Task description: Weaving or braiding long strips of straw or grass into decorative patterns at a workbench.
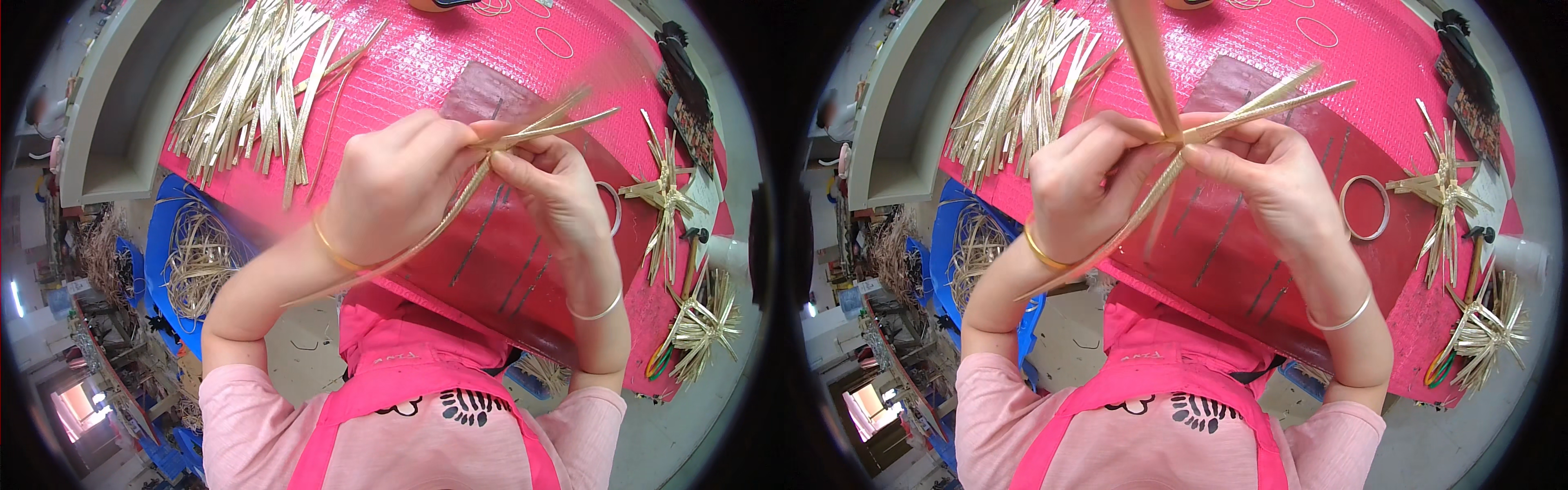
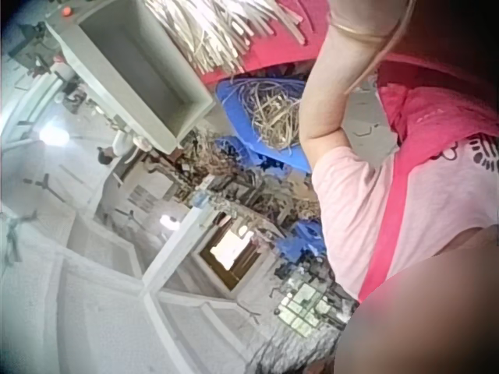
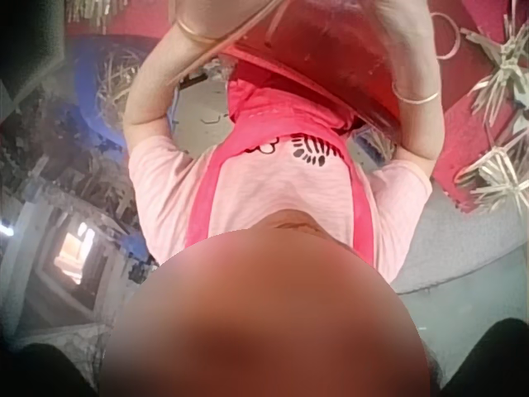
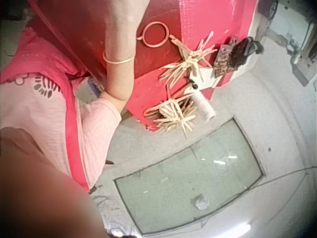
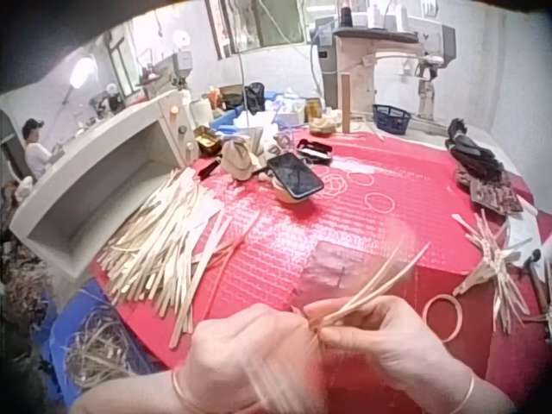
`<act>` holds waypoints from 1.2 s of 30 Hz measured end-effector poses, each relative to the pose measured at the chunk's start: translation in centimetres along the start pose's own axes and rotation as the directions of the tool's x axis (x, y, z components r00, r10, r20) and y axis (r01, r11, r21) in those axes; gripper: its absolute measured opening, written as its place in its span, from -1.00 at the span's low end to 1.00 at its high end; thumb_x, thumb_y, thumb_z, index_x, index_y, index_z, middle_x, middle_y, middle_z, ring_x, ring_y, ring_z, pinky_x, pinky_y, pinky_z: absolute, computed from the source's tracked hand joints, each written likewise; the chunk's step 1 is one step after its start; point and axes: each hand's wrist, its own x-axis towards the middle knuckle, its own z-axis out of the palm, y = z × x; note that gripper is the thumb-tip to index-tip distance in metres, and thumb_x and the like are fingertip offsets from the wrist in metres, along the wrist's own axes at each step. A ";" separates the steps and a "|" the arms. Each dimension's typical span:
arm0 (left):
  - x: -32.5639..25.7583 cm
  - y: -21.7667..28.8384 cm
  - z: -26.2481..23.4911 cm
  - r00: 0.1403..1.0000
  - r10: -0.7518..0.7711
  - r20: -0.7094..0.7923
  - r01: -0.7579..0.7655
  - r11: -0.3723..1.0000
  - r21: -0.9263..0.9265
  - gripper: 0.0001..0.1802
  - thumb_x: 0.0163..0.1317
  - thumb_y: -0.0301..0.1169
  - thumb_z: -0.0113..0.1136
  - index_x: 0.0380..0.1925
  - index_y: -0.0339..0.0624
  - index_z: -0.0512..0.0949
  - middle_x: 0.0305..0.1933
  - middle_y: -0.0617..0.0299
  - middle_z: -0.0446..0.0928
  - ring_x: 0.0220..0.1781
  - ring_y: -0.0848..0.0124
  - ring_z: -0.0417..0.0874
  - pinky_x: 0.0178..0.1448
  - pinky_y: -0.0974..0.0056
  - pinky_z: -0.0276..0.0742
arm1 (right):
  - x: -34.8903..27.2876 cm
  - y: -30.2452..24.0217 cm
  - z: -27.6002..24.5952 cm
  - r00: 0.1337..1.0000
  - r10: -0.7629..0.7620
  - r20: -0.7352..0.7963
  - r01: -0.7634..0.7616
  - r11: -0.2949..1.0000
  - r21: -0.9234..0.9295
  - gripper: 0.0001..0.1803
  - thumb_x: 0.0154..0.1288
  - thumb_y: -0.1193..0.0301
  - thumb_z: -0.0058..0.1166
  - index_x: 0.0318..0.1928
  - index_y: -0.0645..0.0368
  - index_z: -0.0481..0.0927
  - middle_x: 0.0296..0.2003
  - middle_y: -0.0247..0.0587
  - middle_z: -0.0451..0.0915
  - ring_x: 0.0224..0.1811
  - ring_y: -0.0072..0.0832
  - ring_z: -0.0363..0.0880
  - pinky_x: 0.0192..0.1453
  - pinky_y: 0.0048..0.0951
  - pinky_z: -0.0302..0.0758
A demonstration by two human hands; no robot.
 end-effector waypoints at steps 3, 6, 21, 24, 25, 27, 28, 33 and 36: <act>-0.9 0.8 0.8 0.921 -0.388 0.014 0.384 0.905 -0.182 -0.89 -0.12 -0.54 0.15 -0.56 -0.32 0.43 -0.69 0.08 0.37 -0.64 0.23 0.45 -0.60 0.27 0.31 | -0.2 1.5 0.0 0.980 -0.181 -0.076 0.158 0.957 -0.241 -0.81 0.01 0.51 0.09 -0.31 0.30 0.53 -0.37 -0.28 0.53 -0.33 -0.59 0.48 -0.22 -0.60 0.37; -1.2 0.8 1.3 0.897 -0.442 0.011 0.434 0.875 -0.214 -0.87 -0.09 -0.50 0.14 -0.56 -0.34 0.42 -0.73 0.06 0.34 -0.67 0.23 0.45 -0.62 0.29 0.29 | -0.3 1.6 0.4 0.945 -0.321 -0.070 0.259 0.859 -0.441 -0.87 0.02 0.52 0.07 -0.37 0.29 0.54 -0.43 -0.24 0.52 -0.37 -0.57 0.47 -0.30 -0.56 0.39; 0.0 1.7 2.8 0.677 -0.677 0.289 0.611 0.298 -0.733 -0.83 0.07 -0.43 0.08 -0.51 -0.36 0.41 -0.69 0.27 0.41 -0.78 0.63 0.38 -0.75 0.58 0.22 | -1.1 -0.3 0.2 0.971 -0.204 -0.121 0.166 0.949 -0.269 -0.86 0.03 0.55 0.07 -0.36 0.35 0.48 -0.49 -0.29 0.50 -0.49 -0.67 0.45 -0.42 -0.70 0.39; -0.2 1.5 3.4 0.759 -0.637 0.133 0.520 0.470 -0.713 -0.86 0.06 -0.46 0.07 -0.45 -0.36 0.46 -0.63 0.25 0.46 -0.69 0.60 0.43 -0.67 0.57 0.29 | -1.0 -0.3 -0.4 0.977 -0.154 -0.145 0.139 0.985 -0.104 -0.82 0.01 0.54 0.08 -0.34 0.37 0.48 -0.47 -0.23 0.52 -0.47 -0.62 0.48 -0.41 -0.68 0.43; 0.0 1.2 2.8 0.761 -0.635 0.135 0.519 0.471 -0.713 -0.86 0.06 -0.46 0.07 -0.45 -0.36 0.46 -0.63 0.25 0.46 -0.69 0.60 0.43 -0.67 0.57 0.29 | -1.0 -0.5 -0.6 0.976 -0.156 -0.148 0.142 0.984 -0.105 -0.82 0.01 0.54 0.08 -0.34 0.37 0.48 -0.47 -0.23 0.52 -0.47 -0.62 0.48 -0.41 -0.68 0.43; 0.6 0.5 0.8 0.620 -0.532 0.577 0.774 0.293 -0.562 -0.82 0.04 -0.47 0.08 -0.37 -0.38 0.48 -0.59 0.21 0.49 -0.69 0.58 0.44 -0.65 0.56 0.33 | -1.0 -0.8 -1.0 0.996 0.011 -0.086 -0.026 0.984 -0.174 -0.80 0.00 0.51 0.10 -0.34 0.39 0.47 -0.47 -0.18 0.52 -0.47 -0.57 0.50 -0.44 -0.65 0.45; 0.9 -0.1 0.5 0.584 -0.492 0.646 0.808 0.276 -0.520 -0.80 0.02 -0.47 0.12 -0.36 -0.38 0.49 -0.55 0.21 0.50 -0.67 0.56 0.47 -0.63 0.56 0.35 | -0.9 -0.7 -1.4 0.997 0.042 -0.060 -0.053 0.980 -0.194 -0.76 0.00 0.47 0.11 -0.34 0.41 0.46 -0.48 -0.13 0.52 -0.46 -0.54 0.51 -0.45 -0.65 0.46; 1.4 -0.2 -0.5 0.696 -0.434 0.572 0.633 0.747 -0.204 -0.82 -0.05 -0.48 0.16 -0.41 -0.35 0.51 -0.64 0.20 0.48 -0.69 0.56 0.47 -0.64 0.49 0.35 | -0.7 -0.4 -1.7 0.998 0.060 -0.018 -0.062 0.937 -0.343 -0.79 -0.02 0.48 0.11 -0.37 0.37 0.50 -0.49 -0.20 0.54 -0.46 -0.60 0.48 -0.40 -0.63 0.42; 0.4 -0.3 0.7 0.919 -0.181 0.351 0.157 0.983 0.098 -0.84 -0.11 -0.51 0.17 -0.46 -0.31 0.51 -0.65 0.17 0.46 -0.70 0.45 0.47 -0.63 0.41 0.37 | -0.2 -0.6 -2.1 0.999 -0.003 0.037 0.020 0.872 -0.489 -0.82 -0.03 0.48 0.11 -0.38 0.34 0.53 -0.49 -0.26 0.54 -0.45 -0.64 0.46 -0.36 -0.61 0.39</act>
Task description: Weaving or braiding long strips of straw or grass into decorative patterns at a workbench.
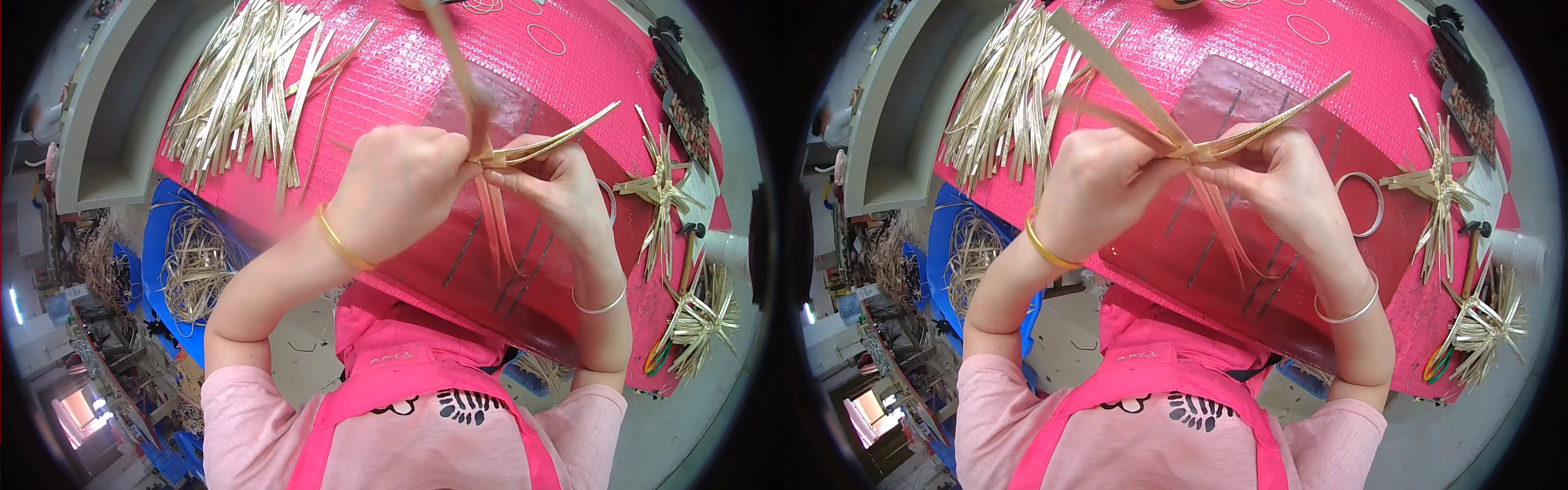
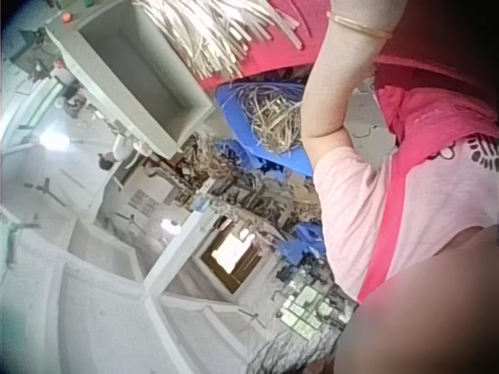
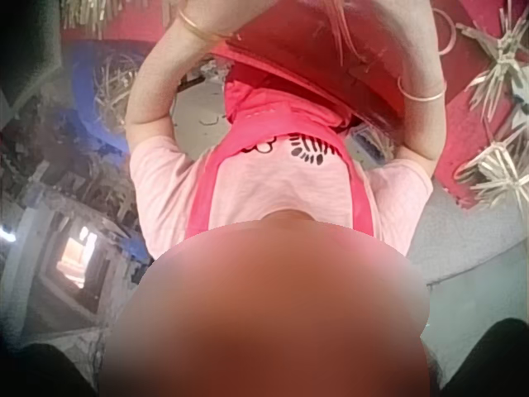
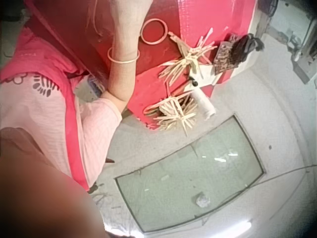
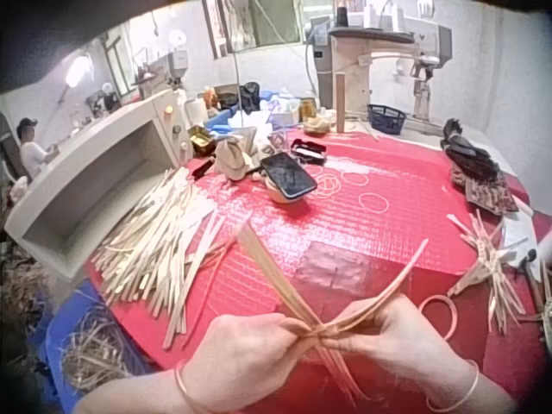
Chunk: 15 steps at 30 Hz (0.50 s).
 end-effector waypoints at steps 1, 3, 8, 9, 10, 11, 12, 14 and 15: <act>-0.2 0.1 0.5 0.979 0.149 -0.140 -0.126 0.979 0.163 -0.85 -0.14 -0.52 0.17 -0.48 -0.29 0.50 -0.64 0.16 0.45 -0.70 0.38 0.48 -0.62 0.36 0.37 | 0.2 -0.1 -0.1 1.000 -0.021 -0.004 0.020 0.995 -0.098 -0.82 -0.03 0.48 0.11 -0.39 0.33 0.54 -0.49 -0.28 0.54 -0.44 -0.66 0.45 -0.34 -0.61 0.38; -0.5 0.3 1.1 0.984 0.111 -0.136 -0.085 0.979 0.186 -0.88 -0.14 -0.52 0.17 -0.51 -0.26 0.48 -0.61 0.15 0.46 -0.65 0.27 0.47 -0.59 0.32 0.39 | 0.6 0.2 -0.3 1.000 -0.013 0.003 0.013 0.998 -0.060 -0.83 -0.03 0.47 0.12 -0.40 0.31 0.53 -0.50 -0.28 0.54 -0.48 -0.65 0.46 -0.38 -0.63 0.39; -0.5 -0.2 1.8 0.965 0.080 -0.250 -0.057 0.994 0.098 -0.87 -0.07 -0.44 0.06 -0.66 -0.23 0.36 -0.71 0.19 0.37 -0.64 0.27 0.47 -0.61 0.27 0.33 | 0.5 0.1 0.6 0.966 0.255 0.051 -0.260 0.934 0.244 -0.81 -0.02 0.44 0.13 -0.38 0.28 0.50 -0.52 -0.27 0.53 -0.54 -0.62 0.49 -0.43 -0.65 0.43; -0.4 -0.1 1.7 0.963 0.008 -0.269 -0.012 1.000 -0.013 -0.88 -0.07 -0.44 0.08 -0.65 -0.26 0.39 -0.70 0.19 0.40 -0.62 0.26 0.48 -0.59 0.26 0.33 | 0.5 0.0 0.8 0.960 0.272 0.060 -0.277 0.907 0.318 -0.81 -0.02 0.44 0.13 -0.37 0.28 0.49 -0.53 -0.27 0.52 -0.54 -0.62 0.50 -0.43 -0.66 0.43; -0.2 0.4 1.1 0.963 -0.218 -0.160 0.144 0.914 -0.380 -0.88 -0.06 -0.45 0.10 -0.52 -0.29 0.50 -0.66 0.13 0.47 -0.62 0.31 0.50 -0.56 0.28 0.35 | 0.6 1.0 0.8 0.984 0.169 0.062 -0.179 0.938 0.297 -0.81 -0.02 0.45 0.13 -0.37 0.28 0.49 -0.50 -0.25 0.53 -0.50 -0.62 0.50 -0.42 -0.68 0.41; -0.3 0.3 0.8 0.963 -0.218 -0.160 0.144 0.914 -0.379 -0.88 -0.06 -0.45 0.10 -0.52 -0.29 0.50 -0.66 0.13 0.47 -0.62 0.31 0.50 -0.56 0.28 0.35 | 0.6 1.4 1.1 0.984 0.168 0.062 -0.179 0.938 0.298 -0.81 -0.02 0.45 0.13 -0.37 0.28 0.49 -0.50 -0.25 0.53 -0.50 -0.62 0.50 -0.42 -0.68 0.41; -0.4 0.2 0.5 0.946 -0.322 -0.036 0.262 0.827 -0.497 -0.85 -0.04 -0.45 0.10 -0.46 -0.30 0.51 -0.66 0.13 0.48 -0.63 0.39 0.50 -0.55 0.33 0.36 | 0.6 1.6 1.6 0.996 0.064 -0.055 -0.046 0.958 0.282 -0.79 -0.03 0.47 0.13 -0.34 0.29 0.49 -0.50 -0.26 0.53 -0.48 -0.63 0.49 -0.42 -0.68 0.39; -0.4 0.4 -0.4 0.845 -0.474 0.247 0.512 0.584 -0.630 -0.82 0.02 -0.45 0.07 -0.37 -0.32 0.52 -0.66 0.19 0.49 -0.63 0.57 0.47 -0.54 0.44 0.37 | 0.4 1.7 2.8 0.973 -0.054 -0.226 0.105 0.970 0.220 -0.77 -0.05 0.53 0.12 -0.29 0.28 0.51 -0.52 -0.31 0.54 -0.46 -0.67 0.44 -0.40 -0.66 0.35; -0.5 0.2 -0.9 0.844 -0.478 0.244 0.513 0.583 -0.630 -0.82 0.02 -0.45 0.07 -0.37 -0.32 0.52 -0.66 0.19 0.49 -0.63 0.57 0.47 -0.54 0.44 0.37 | 0.2 1.6 2.7 0.974 -0.055 -0.221 0.105 0.970 0.221 -0.77 -0.05 0.53 0.12 -0.29 0.28 0.51 -0.52 -0.31 0.54 -0.46 -0.67 0.44 -0.40 -0.66 0.35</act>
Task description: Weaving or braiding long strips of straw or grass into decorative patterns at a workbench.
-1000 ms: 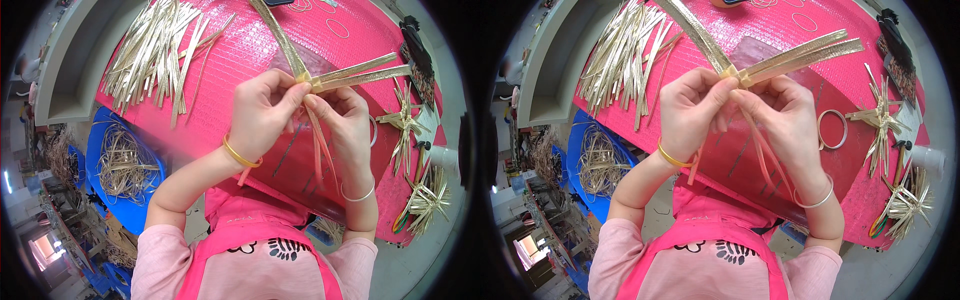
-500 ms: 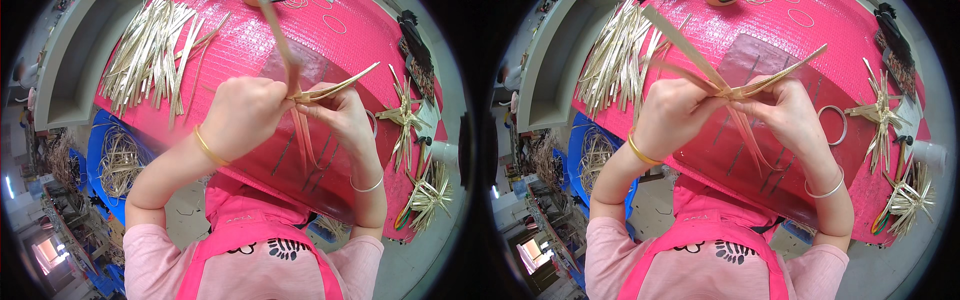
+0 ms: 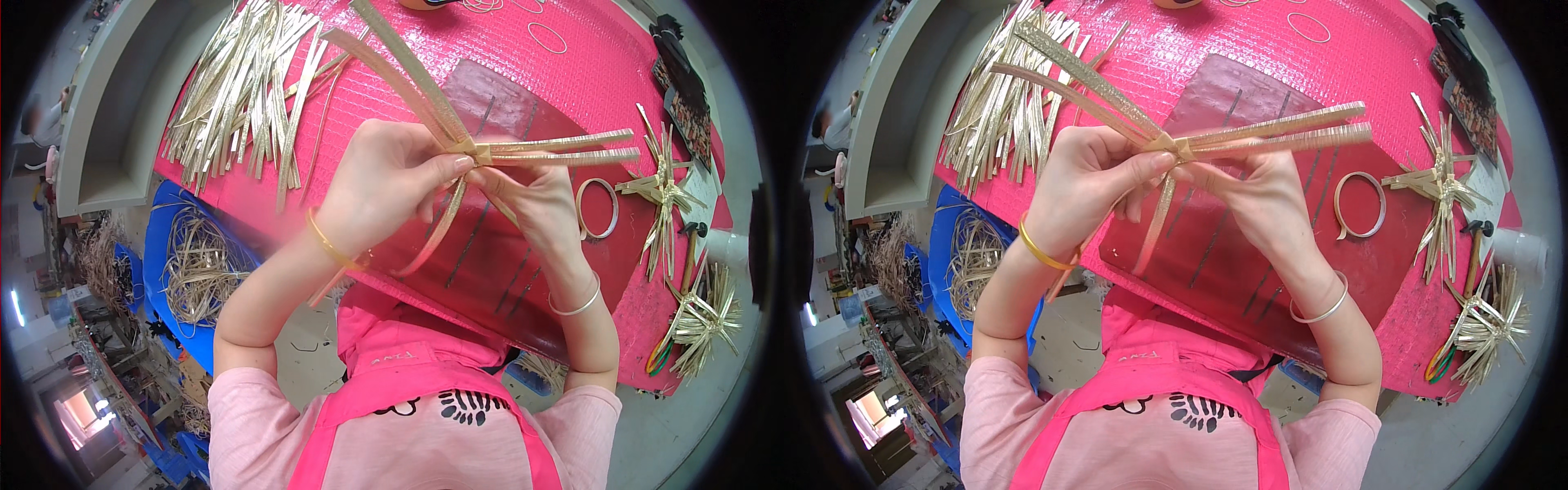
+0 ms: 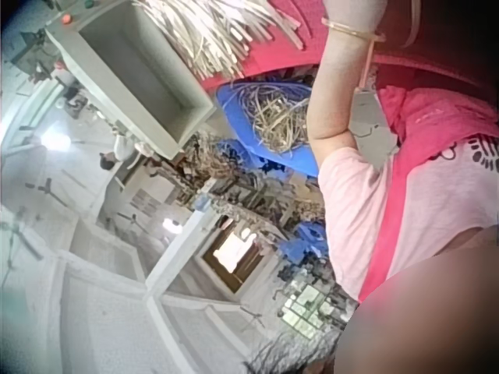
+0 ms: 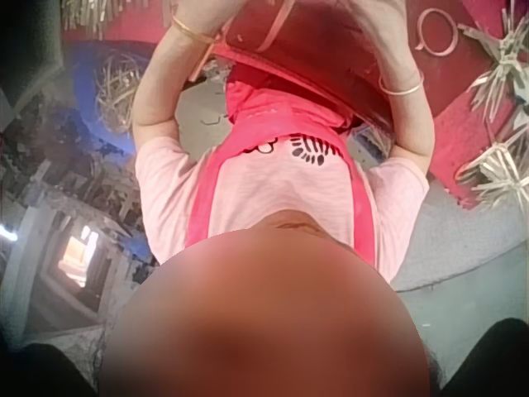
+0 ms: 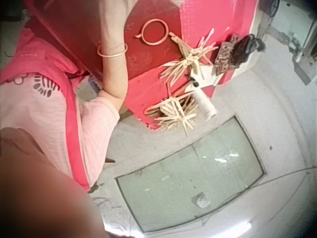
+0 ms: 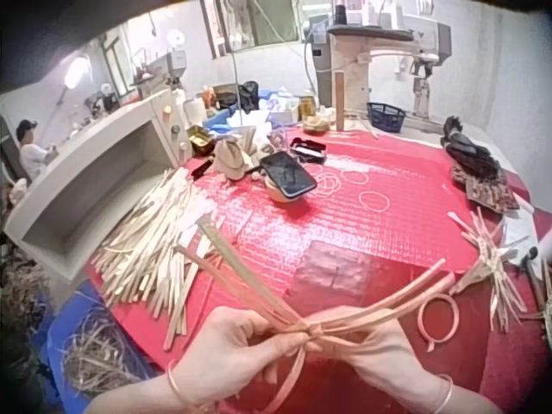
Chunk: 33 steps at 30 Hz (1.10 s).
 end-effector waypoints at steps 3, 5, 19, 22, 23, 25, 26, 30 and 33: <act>0.0 0.6 -1.2 0.965 -0.129 0.227 0.147 0.987 -0.063 -0.82 0.02 -0.52 0.09 -0.35 -0.39 0.50 -0.55 0.19 0.51 -0.59 0.58 0.48 -0.50 0.53 0.41 | -0.4 -0.2 -0.5 0.993 -0.073 0.090 0.091 0.971 -0.222 -0.88 -0.03 0.54 0.09 -0.41 0.32 0.56 -0.51 -0.32 0.54 -0.43 -0.68 0.44 -0.35 -0.64 0.36; 0.2 -0.2 -1.2 0.992 -0.014 0.129 0.015 1.000 -0.012 -0.83 0.01 -0.53 0.09 -0.36 -0.40 0.50 -0.52 0.17 0.52 -0.57 0.57 0.50 -0.48 0.52 0.42 | -0.6 -0.4 -0.4 0.997 -0.061 0.056 0.071 0.978 -0.198 -0.88 -0.03 0.53 0.09 -0.42 0.32 0.56 -0.51 -0.31 0.54 -0.42 -0.68 0.45 -0.34 -0.63 0.37; -1.5 0.8 0.0 0.991 -0.084 0.106 0.117 0.927 -0.355 -0.86 -0.08 -0.51 0.14 -0.48 -0.36 0.53 -0.58 0.08 0.50 -0.56 0.40 0.55 -0.52 0.40 0.39 | -1.0 -0.5 -0.1 0.979 0.131 0.153 -0.181 0.906 0.383 -0.83 0.08 0.52 0.02 -0.31 0.36 0.44 -0.53 -0.15 0.50 -0.66 -0.57 0.46 -0.56 -0.66 0.42; -1.0 -0.9 0.7 0.929 0.355 -0.102 -0.327 0.918 0.224 -0.86 -0.02 -0.49 0.09 -0.50 -0.38 0.52 -0.59 0.08 0.50 -0.57 0.46 0.53 -0.53 0.41 0.37 | -1.1 -0.5 0.2 0.983 0.145 0.114 -0.173 0.940 0.295 -0.85 0.05 0.53 0.05 -0.35 0.35 0.46 -0.54 -0.19 0.51 -0.64 -0.59 0.47 -0.58 -0.66 0.39; -0.6 -0.9 0.5 0.869 0.488 -0.080 -0.417 0.809 0.415 -0.86 0.00 -0.48 0.07 -0.56 -0.38 0.51 -0.62 0.09 0.49 -0.63 0.52 0.51 -0.57 0.42 0.35 | -1.1 -0.3 0.4 0.999 -0.048 -0.017 0.048 0.998 -0.031 -0.86 0.02 0.54 0.06 -0.37 0.33 0.48 -0.55 -0.20 0.51 -0.64 -0.60 0.47 -0.58 -0.64 0.38; -0.2 0.1 0.3 0.966 0.257 -0.035 -0.238 0.934 0.266 -0.85 0.03 -0.47 0.07 -0.51 -0.40 0.50 -0.64 0.15 0.48 -0.65 0.53 0.50 -0.58 0.48 0.35 | -1.1 0.0 0.6 0.874 -0.483 -0.056 0.364 0.727 -0.582 -0.89 -0.07 0.59 0.11 -0.43 0.29 0.51 -0.55 -0.21 0.51 -0.61 -0.60 0.47 -0.58 -0.62 0.36; 0.0 0.7 0.1 0.999 0.016 0.046 -0.022 0.991 0.128 -0.83 0.06 -0.47 0.06 -0.47 -0.41 0.50 -0.65 0.20 0.48 -0.67 0.53 0.50 -0.59 0.55 0.36 | -1.0 0.1 0.7 0.874 -0.482 -0.059 0.361 0.726 -0.585 -0.89 -0.07 0.59 0.11 -0.43 0.29 0.51 -0.55 -0.21 0.51 -0.61 -0.60 0.47 -0.58 -0.62 0.36; 0.7 -0.6 0.1 0.977 -0.107 0.182 0.193 0.803 -0.563 -0.80 0.08 -0.45 0.04 -0.37 -0.43 0.44 -0.60 0.17 0.47 -0.67 0.50 0.49 -0.59 0.51 0.40 | -1.2 0.3 1.4 0.871 -0.461 -0.169 0.335 0.810 -0.482 -0.87 -0.04 0.57 0.10 -0.38 0.29 0.53 -0.54 -0.21 0.52 -0.52 -0.57 0.48 -0.47 -0.61 0.39; 0.6 -1.2 1.5 0.998 -0.026 -0.051 -0.005 0.849 -0.528 -0.78 0.05 -0.47 0.08 -0.39 -0.48 0.42 -0.59 0.14 0.44 -0.62 0.44 0.52 -0.58 0.51 0.44 | -1.6 0.0 1.6 0.948 -0.247 -0.200 0.215 0.962 -0.169 -0.87 0.01 0.54 0.08 -0.37 0.31 0.53 -0.50 -0.30 0.53 -0.51 -0.66 0.45 -0.43 -0.70 0.37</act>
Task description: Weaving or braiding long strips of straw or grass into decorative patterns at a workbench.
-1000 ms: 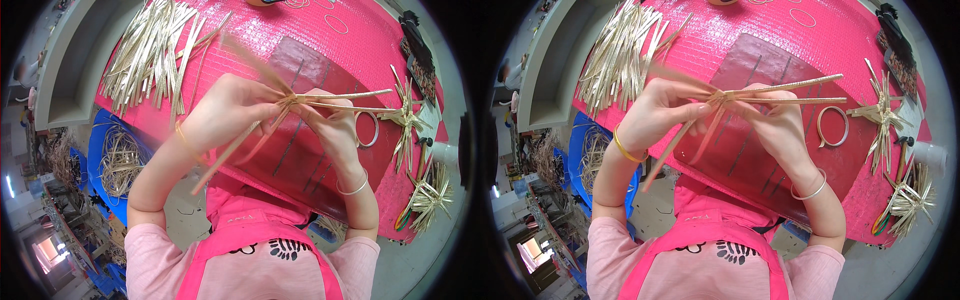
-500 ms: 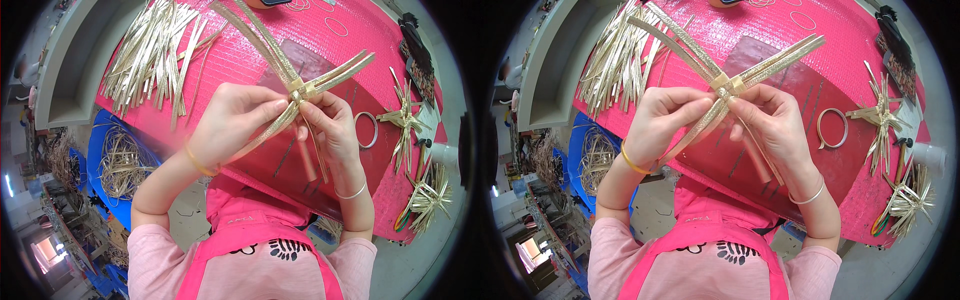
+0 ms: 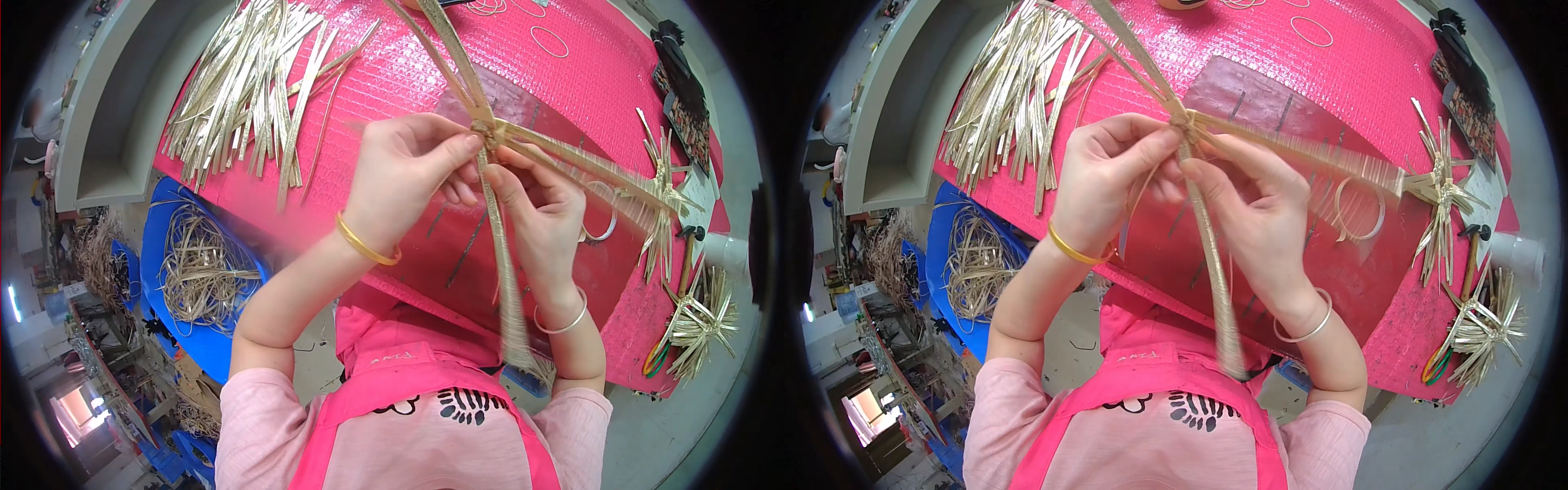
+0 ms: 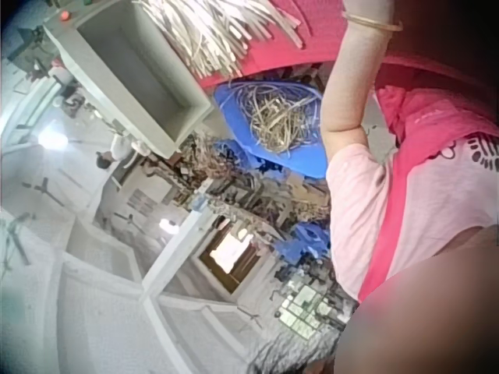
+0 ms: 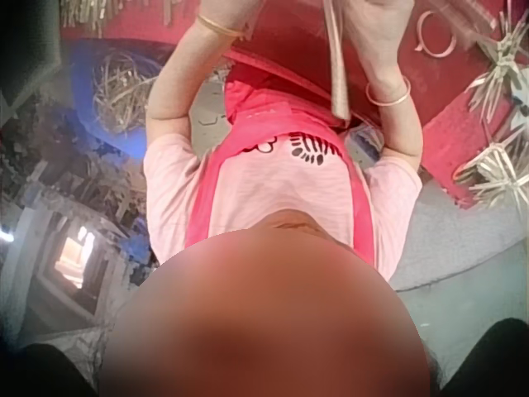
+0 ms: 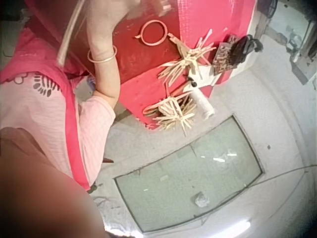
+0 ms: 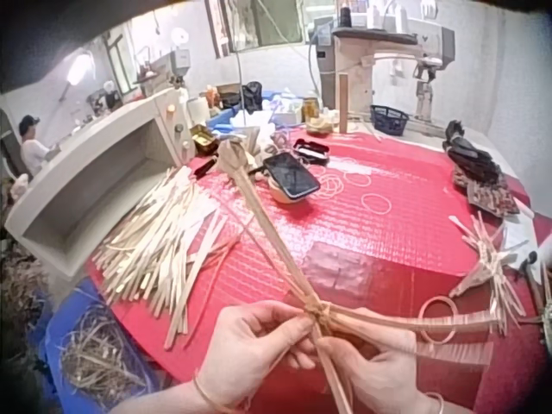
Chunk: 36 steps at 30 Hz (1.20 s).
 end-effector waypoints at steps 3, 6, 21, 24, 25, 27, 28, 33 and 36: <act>0.1 -1.3 0.6 0.940 0.340 -0.008 -0.323 0.901 0.290 -0.77 0.03 -0.48 0.10 -0.38 -0.48 0.43 -0.58 0.15 0.45 -0.60 0.44 0.53 -0.57 0.51 0.44 | 0.8 -0.6 -1.1 0.990 0.122 0.067 -0.128 0.987 0.092 -0.86 0.04 0.52 0.07 -0.35 0.32 0.51 -0.46 -0.33 0.53 -0.47 -0.71 0.43 -0.41 -0.73 0.38; 0.2 0.3 -0.5 0.995 0.029 0.092 -0.046 0.982 0.183 -0.82 0.02 -0.51 0.09 -0.39 -0.45 0.46 -0.57 0.16 0.48 -0.62 0.48 0.52 -0.57 0.51 0.42 | 1.6 -0.9 -2.1 0.866 0.383 0.323 -0.483 0.809 0.336 -0.82 0.03 0.53 0.06 -0.32 0.36 0.47 -0.43 -0.22 0.52 -0.46 -0.64 0.48 -0.40 -0.68 0.46; -0.3 -0.6 0.3 0.718 0.595 0.361 -0.513 0.102 0.853 -0.86 -0.11 -0.43 0.06 -0.74 -0.20 0.39 -0.76 0.16 0.35 -0.65 0.18 0.45 -0.56 0.19 0.36 | 3.3 -1.0 -3.0 0.668 0.568 0.481 -0.638 0.770 -0.023 -0.84 0.03 0.41 0.09 -0.42 0.25 0.49 -0.57 -0.35 0.50 -0.53 -0.72 0.44 -0.49 -0.69 0.39; -0.4 0.6 -0.2 0.912 0.348 0.220 -0.364 0.432 0.825 -0.91 -0.07 -0.47 0.09 -0.56 -0.27 0.49 -0.70 0.20 0.43 -0.67 0.39 0.44 -0.61 0.37 0.31 | 2.4 -0.1 -2.3 0.767 0.471 0.436 -0.549 0.833 0.065 -0.79 0.02 0.40 0.12 -0.38 0.28 0.47 -0.54 -0.29 0.51 -0.52 -0.69 0.46 -0.48 -0.67 0.43; -0.5 1.0 -0.4 0.966 0.192 0.172 -0.256 0.641 0.723 -0.89 -0.04 -0.51 0.12 -0.46 -0.31 0.52 -0.69 0.28 0.46 -0.75 0.56 0.40 -0.68 0.48 0.24 | 2.2 0.0 -2.0 0.832 0.405 0.379 -0.465 0.882 0.080 -0.77 0.01 0.40 0.12 -0.37 0.30 0.47 -0.53 -0.29 0.52 -0.51 -0.69 0.46 -0.44 -0.66 0.44; -0.7 1.4 -0.6 0.992 0.049 0.116 -0.104 0.840 0.533 -0.88 0.03 -0.50 0.07 -0.45 -0.35 0.51 -0.70 0.34 0.43 -0.73 0.64 0.37 -0.68 0.55 0.21 | 2.0 0.1 -1.8 0.860 0.368 0.354 -0.410 0.910 0.051 -0.78 0.01 0.43 0.12 -0.35 0.32 0.49 -0.51 -0.28 0.52 -0.46 -0.67 0.46 -0.37 -0.65 0.43; -0.7 2.1 -0.5 0.990 -0.081 0.114 0.010 0.852 0.523 -0.88 0.04 -0.51 0.05 -0.45 -0.36 0.51 -0.70 0.32 0.43 -0.72 0.64 0.38 -0.68 0.55 0.21 | 1.8 0.2 -1.8 0.871 0.302 0.388 -0.358 0.931 0.078 -0.80 0.01 0.45 0.11 -0.35 0.32 0.50 -0.51 -0.29 0.51 -0.44 -0.66 0.46 -0.34 -0.65 0.42; -0.2 2.8 -1.7 0.945 -0.186 0.267 0.072 0.919 0.387 -0.82 0.07 -0.47 0.04 -0.41 -0.40 0.49 -0.60 0.20 0.49 -0.60 0.55 0.50 -0.53 0.52 0.40 | 1.3 1.3 -1.8 0.937 0.079 0.340 -0.133 0.982 0.137 -0.84 0.05 0.47 0.07 -0.35 0.32 0.53 -0.49 -0.28 0.52 -0.41 -0.66 0.46 -0.32 -0.67 0.40; -0.3 2.7 -1.8 0.984 -0.102 0.143 0.033 0.907 0.419 -0.84 -0.01 -0.52 0.11 -0.41 -0.40 0.49 -0.55 0.16 0.50 -0.56 0.49 0.53 -0.49 0.48 0.45 | 1.3 0.1 -1.7 0.912 0.216 0.349 -0.290 0.941 0.174 -0.82 0.05 0.44 0.08 -0.36 0.32 0.52 -0.50 -0.30 0.52 -0.44 -0.68 0.46 -0.35 -0.70 0.39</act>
